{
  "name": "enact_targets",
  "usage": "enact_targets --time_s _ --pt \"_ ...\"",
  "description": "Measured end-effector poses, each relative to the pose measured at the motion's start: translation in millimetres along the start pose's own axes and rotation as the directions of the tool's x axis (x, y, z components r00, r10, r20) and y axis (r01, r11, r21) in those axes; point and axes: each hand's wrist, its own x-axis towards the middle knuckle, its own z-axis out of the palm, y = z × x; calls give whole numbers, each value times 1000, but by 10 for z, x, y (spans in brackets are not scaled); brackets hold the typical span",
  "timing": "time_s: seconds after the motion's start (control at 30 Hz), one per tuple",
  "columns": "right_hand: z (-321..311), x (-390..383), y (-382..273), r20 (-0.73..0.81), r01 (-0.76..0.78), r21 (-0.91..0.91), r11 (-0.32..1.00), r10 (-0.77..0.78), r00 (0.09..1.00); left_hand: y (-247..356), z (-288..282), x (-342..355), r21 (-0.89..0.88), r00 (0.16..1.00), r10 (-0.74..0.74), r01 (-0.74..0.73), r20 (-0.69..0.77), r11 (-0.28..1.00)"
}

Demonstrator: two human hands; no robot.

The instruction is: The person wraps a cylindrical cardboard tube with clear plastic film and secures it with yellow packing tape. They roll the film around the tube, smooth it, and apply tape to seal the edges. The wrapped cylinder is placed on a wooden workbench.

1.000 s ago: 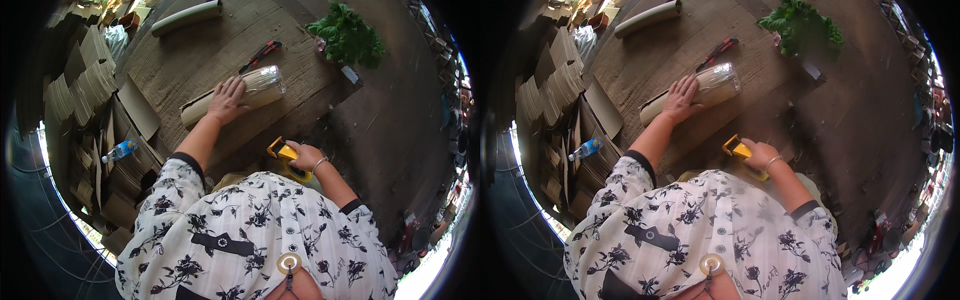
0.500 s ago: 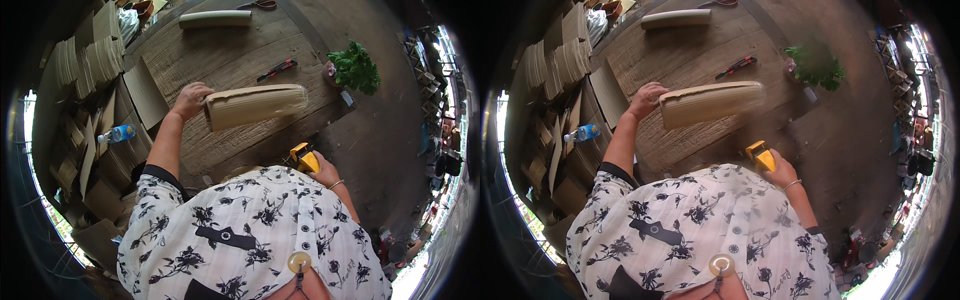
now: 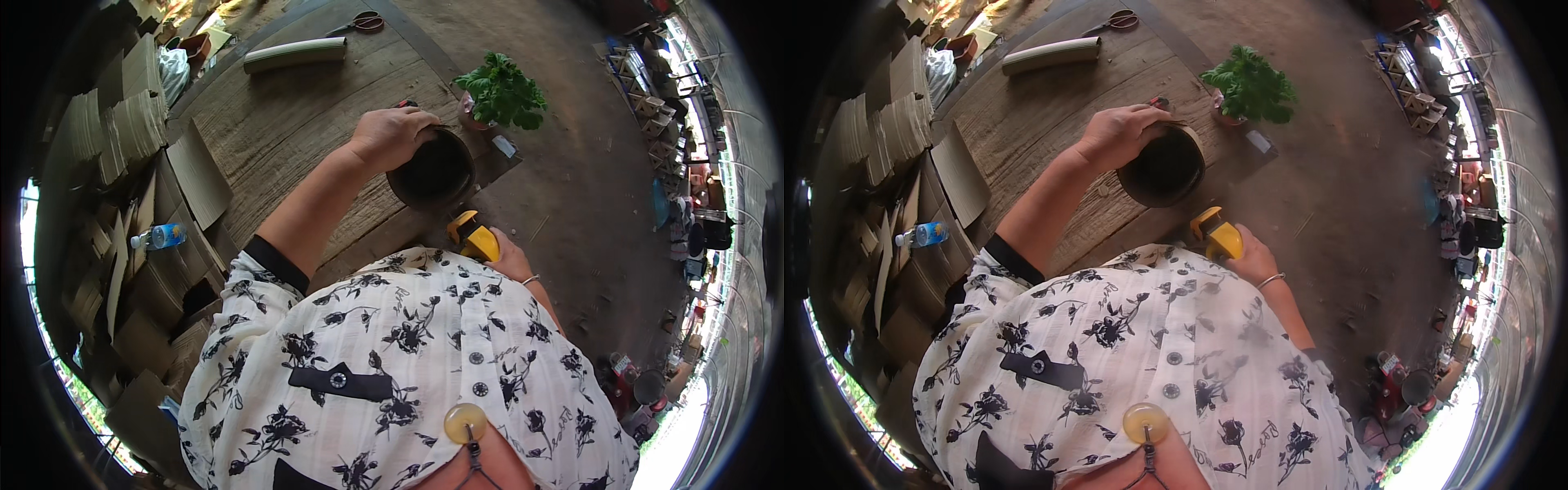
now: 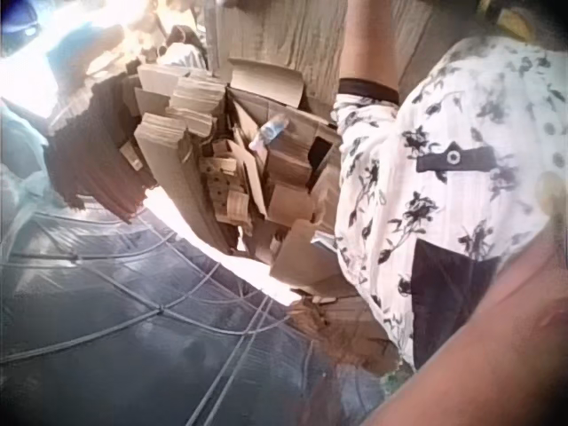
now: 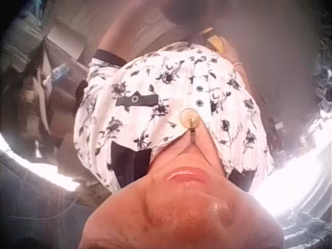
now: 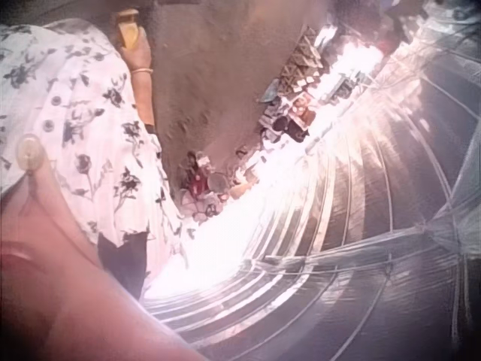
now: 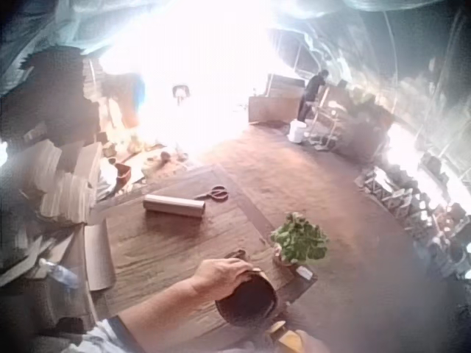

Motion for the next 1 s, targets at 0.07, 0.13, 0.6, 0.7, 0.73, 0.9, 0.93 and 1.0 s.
enact_targets --time_s 0.07,0.13,0.6,0.7,0.73,0.9,0.93,1.0 --pt "-83 -33 -151 -11 -15 15 1000 15 1000 50 -12 -12 33 999 -32 32 0 999" --pt "-104 -50 -223 -62 -27 74 997 32 998 50 -2 -75 32 997 -81 81 -1 996" --pt "-1029 805 325 -381 387 645 659 -161 910 1327 383 -419 102 986 -57 74 -157 992" --pt "-1085 915 129 -342 396 686 611 -210 916 1334 406 -595 92 988 -10 25 -155 995" --pt "-1080 916 65 -309 379 674 634 -224 924 1319 394 -662 82 989 -3 15 -150 996" --pt "-935 826 212 -291 457 596 661 -353 889 1259 301 -749 -381 995 -97 96 18 920" --pt "-922 827 174 -309 489 579 653 -379 872 1135 365 -764 -616 984 -162 174 75 769" --pt "-945 801 73 -348 546 545 636 -421 838 881 544 -783 -912 947 -226 290 229 289"
